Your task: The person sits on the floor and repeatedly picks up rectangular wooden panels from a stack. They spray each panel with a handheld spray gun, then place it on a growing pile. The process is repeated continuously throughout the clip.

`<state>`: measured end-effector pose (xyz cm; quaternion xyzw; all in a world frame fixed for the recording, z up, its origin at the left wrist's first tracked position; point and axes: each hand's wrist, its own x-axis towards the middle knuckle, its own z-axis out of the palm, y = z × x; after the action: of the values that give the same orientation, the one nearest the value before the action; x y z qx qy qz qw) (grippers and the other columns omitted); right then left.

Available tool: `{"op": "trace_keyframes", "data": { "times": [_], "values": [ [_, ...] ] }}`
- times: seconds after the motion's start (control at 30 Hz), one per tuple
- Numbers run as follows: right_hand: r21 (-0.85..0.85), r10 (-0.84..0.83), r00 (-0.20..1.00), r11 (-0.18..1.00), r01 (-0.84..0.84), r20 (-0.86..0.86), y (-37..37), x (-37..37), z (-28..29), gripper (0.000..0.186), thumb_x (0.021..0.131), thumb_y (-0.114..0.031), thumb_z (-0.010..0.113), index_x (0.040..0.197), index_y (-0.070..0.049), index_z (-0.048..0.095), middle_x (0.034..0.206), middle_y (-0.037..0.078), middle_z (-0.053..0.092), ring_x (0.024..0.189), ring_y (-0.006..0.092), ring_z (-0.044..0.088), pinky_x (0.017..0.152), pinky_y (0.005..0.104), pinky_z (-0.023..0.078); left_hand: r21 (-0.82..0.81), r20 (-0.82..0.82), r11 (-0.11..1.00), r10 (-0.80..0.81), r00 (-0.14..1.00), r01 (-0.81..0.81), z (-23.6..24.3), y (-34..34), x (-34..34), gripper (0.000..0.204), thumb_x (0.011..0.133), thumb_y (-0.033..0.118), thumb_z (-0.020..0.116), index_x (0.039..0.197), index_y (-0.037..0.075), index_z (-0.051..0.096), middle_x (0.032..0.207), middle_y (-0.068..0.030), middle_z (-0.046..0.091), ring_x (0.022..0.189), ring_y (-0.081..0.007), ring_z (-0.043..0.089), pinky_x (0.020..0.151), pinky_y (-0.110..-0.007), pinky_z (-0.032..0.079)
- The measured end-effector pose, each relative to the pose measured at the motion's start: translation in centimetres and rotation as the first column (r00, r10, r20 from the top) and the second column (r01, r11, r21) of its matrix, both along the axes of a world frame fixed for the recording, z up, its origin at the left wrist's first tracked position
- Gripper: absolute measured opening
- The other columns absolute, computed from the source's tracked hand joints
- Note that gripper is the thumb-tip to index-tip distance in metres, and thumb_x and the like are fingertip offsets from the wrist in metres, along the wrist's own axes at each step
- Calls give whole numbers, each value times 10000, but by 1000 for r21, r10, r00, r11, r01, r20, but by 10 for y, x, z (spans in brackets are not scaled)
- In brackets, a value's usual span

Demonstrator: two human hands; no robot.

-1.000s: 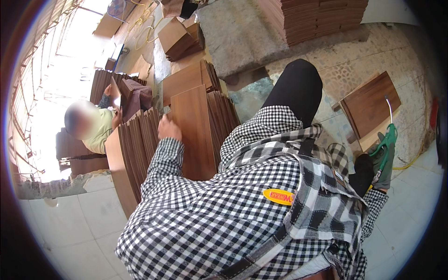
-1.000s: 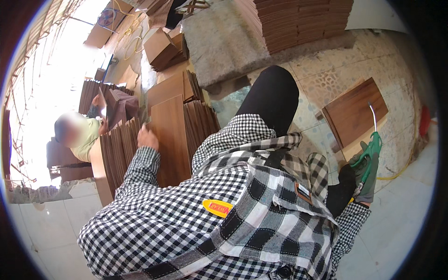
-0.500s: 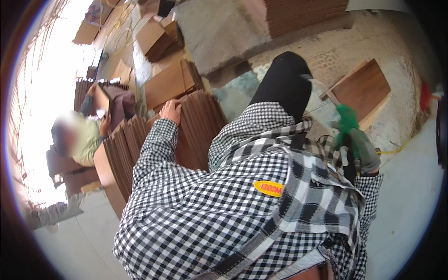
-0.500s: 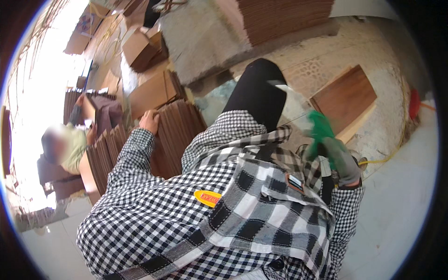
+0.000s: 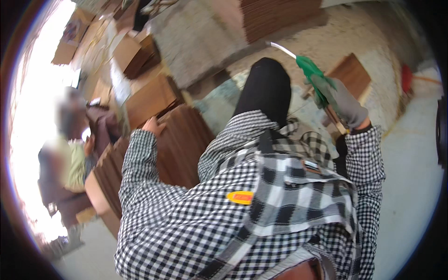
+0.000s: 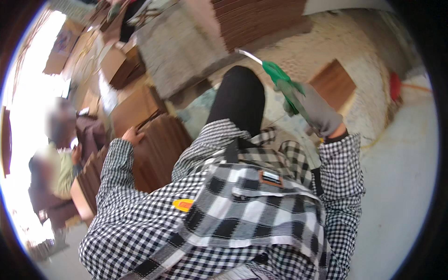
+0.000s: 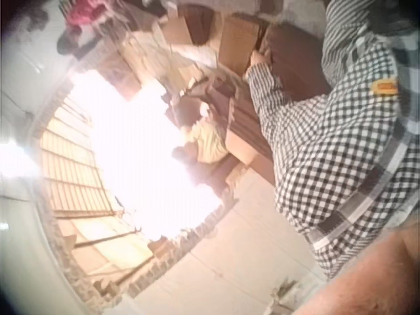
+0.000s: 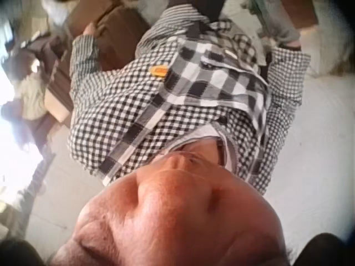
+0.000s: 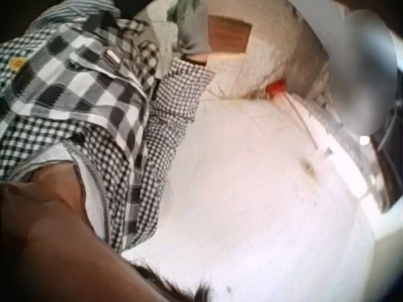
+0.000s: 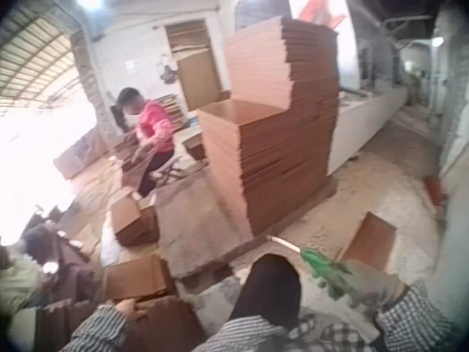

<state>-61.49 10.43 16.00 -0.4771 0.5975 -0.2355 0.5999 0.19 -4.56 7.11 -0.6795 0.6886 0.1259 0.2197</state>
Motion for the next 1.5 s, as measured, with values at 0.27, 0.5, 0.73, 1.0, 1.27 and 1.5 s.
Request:
{"op": "trace_keyframes", "data": {
  "times": [0.27, 0.5, 0.73, 1.0, 1.27, 1.5],
  "values": [
    [-158, -603, 791, 795, 586, -102, 167, -71, -37, 617, 984, -573, 513, 1107, 12, 667, 719, 32, 634, 645, 95, 585, 618, 276, 485, -463, -631, 885, -374, 680, 58, 32, -92, -267, 317, 957, 283, 597, 1130, 38, 699, 1112, -167, 712, 1046, -307, 680, 908, -390, 522],
    [102, -482, 762, 814, 572, -433, 223, 14, -36, 670, 1009, -614, 383, 1124, -2, 632, 999, 220, 689, 939, 366, 665, 850, 446, 502, -22, -994, 966, -48, 97, 259, -37, -11, -529, 286, 985, 92, 554, 1241, -4, 638, 1100, -73, 684, 986, -165, 636, 885, -289, 499],
    [33, -353, 750, 895, 446, -559, 183, 41, -42, 574, 1018, -554, 408, 1097, -30, 628, 886, 227, 682, 836, 363, 684, 744, 473, 531, 321, -851, 925, 190, 489, 201, -213, 8, -573, 407, 961, 313, 599, 1148, -46, 649, 1078, -199, 694, 1015, -312, 657, 899, -405, 510],
    [256, -191, 768, 870, 420, -611, 217, 10, -39, 612, 1008, -582, 396, 1044, -13, 620, 890, 200, 705, 852, 366, 695, 757, 448, 549, -16, -669, 818, -436, 602, 575, -153, 58, -579, 805, 777, 566, 773, 1189, -75, 512, 1117, -284, 646, 987, -386, 659, 872, -450, 532],
    [188, -192, 790, 913, 361, -582, 182, 15, -40, 615, 1015, -588, 382, 1499, -211, 425, 1001, 215, 684, 919, 359, 684, 821, 435, 532, 138, -705, 759, -376, 601, 637, -163, 40, -552, 727, 777, 562, 790, 1064, -76, 592, 979, -245, 697, 879, -334, 687, 762, -443, 546],
    [36, -234, 768, 948, 317, -597, 109, -47, -54, 742, 1009, -648, 303, 1233, -2, 590, 1085, 238, 669, 918, 335, 693, 778, 462, 540, 768, -394, 258, -530, 750, 586, -116, 14, -533, 767, 911, 553, 663, 1363, -46, 506, 1288, -235, 606, 1082, -264, 664, 808, -442, 588]
  ]
}}
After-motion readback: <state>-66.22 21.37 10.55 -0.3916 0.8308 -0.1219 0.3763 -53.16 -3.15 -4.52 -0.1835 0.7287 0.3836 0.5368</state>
